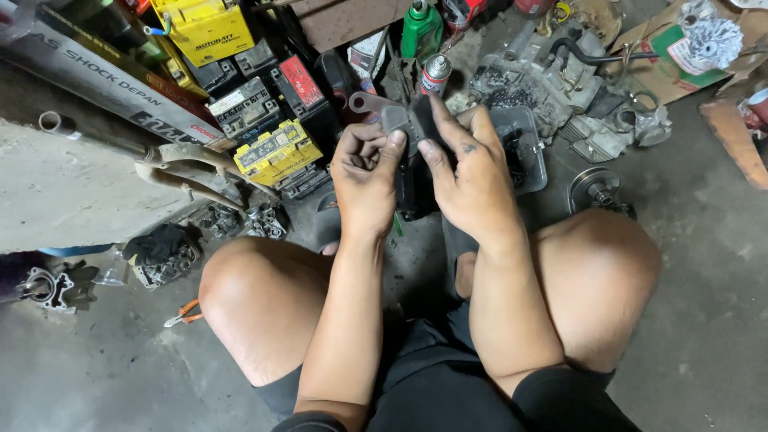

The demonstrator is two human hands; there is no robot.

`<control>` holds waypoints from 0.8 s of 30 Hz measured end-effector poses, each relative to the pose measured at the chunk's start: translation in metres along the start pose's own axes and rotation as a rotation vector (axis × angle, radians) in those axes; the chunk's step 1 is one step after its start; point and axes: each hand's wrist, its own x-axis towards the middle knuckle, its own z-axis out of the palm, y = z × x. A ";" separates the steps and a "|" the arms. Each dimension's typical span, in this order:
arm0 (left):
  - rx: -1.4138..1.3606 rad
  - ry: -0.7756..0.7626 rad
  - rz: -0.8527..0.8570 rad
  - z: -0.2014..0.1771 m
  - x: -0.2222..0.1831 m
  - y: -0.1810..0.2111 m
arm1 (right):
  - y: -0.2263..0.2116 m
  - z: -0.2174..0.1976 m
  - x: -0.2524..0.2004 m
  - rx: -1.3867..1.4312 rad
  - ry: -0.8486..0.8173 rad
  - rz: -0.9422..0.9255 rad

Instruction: The person is holding and rotating a small metal motorcycle part, likely a brake pad, to inspect its condition after cleaning.

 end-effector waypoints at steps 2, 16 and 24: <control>0.004 -0.020 -0.016 0.003 -0.004 -0.001 | 0.001 0.003 0.000 0.001 0.057 -0.005; 0.071 -0.018 0.026 0.005 -0.004 0.000 | 0.001 -0.004 0.001 -0.014 0.062 -0.018; 0.096 -0.035 0.026 0.004 -0.004 0.000 | 0.004 -0.002 0.002 -0.009 0.050 -0.037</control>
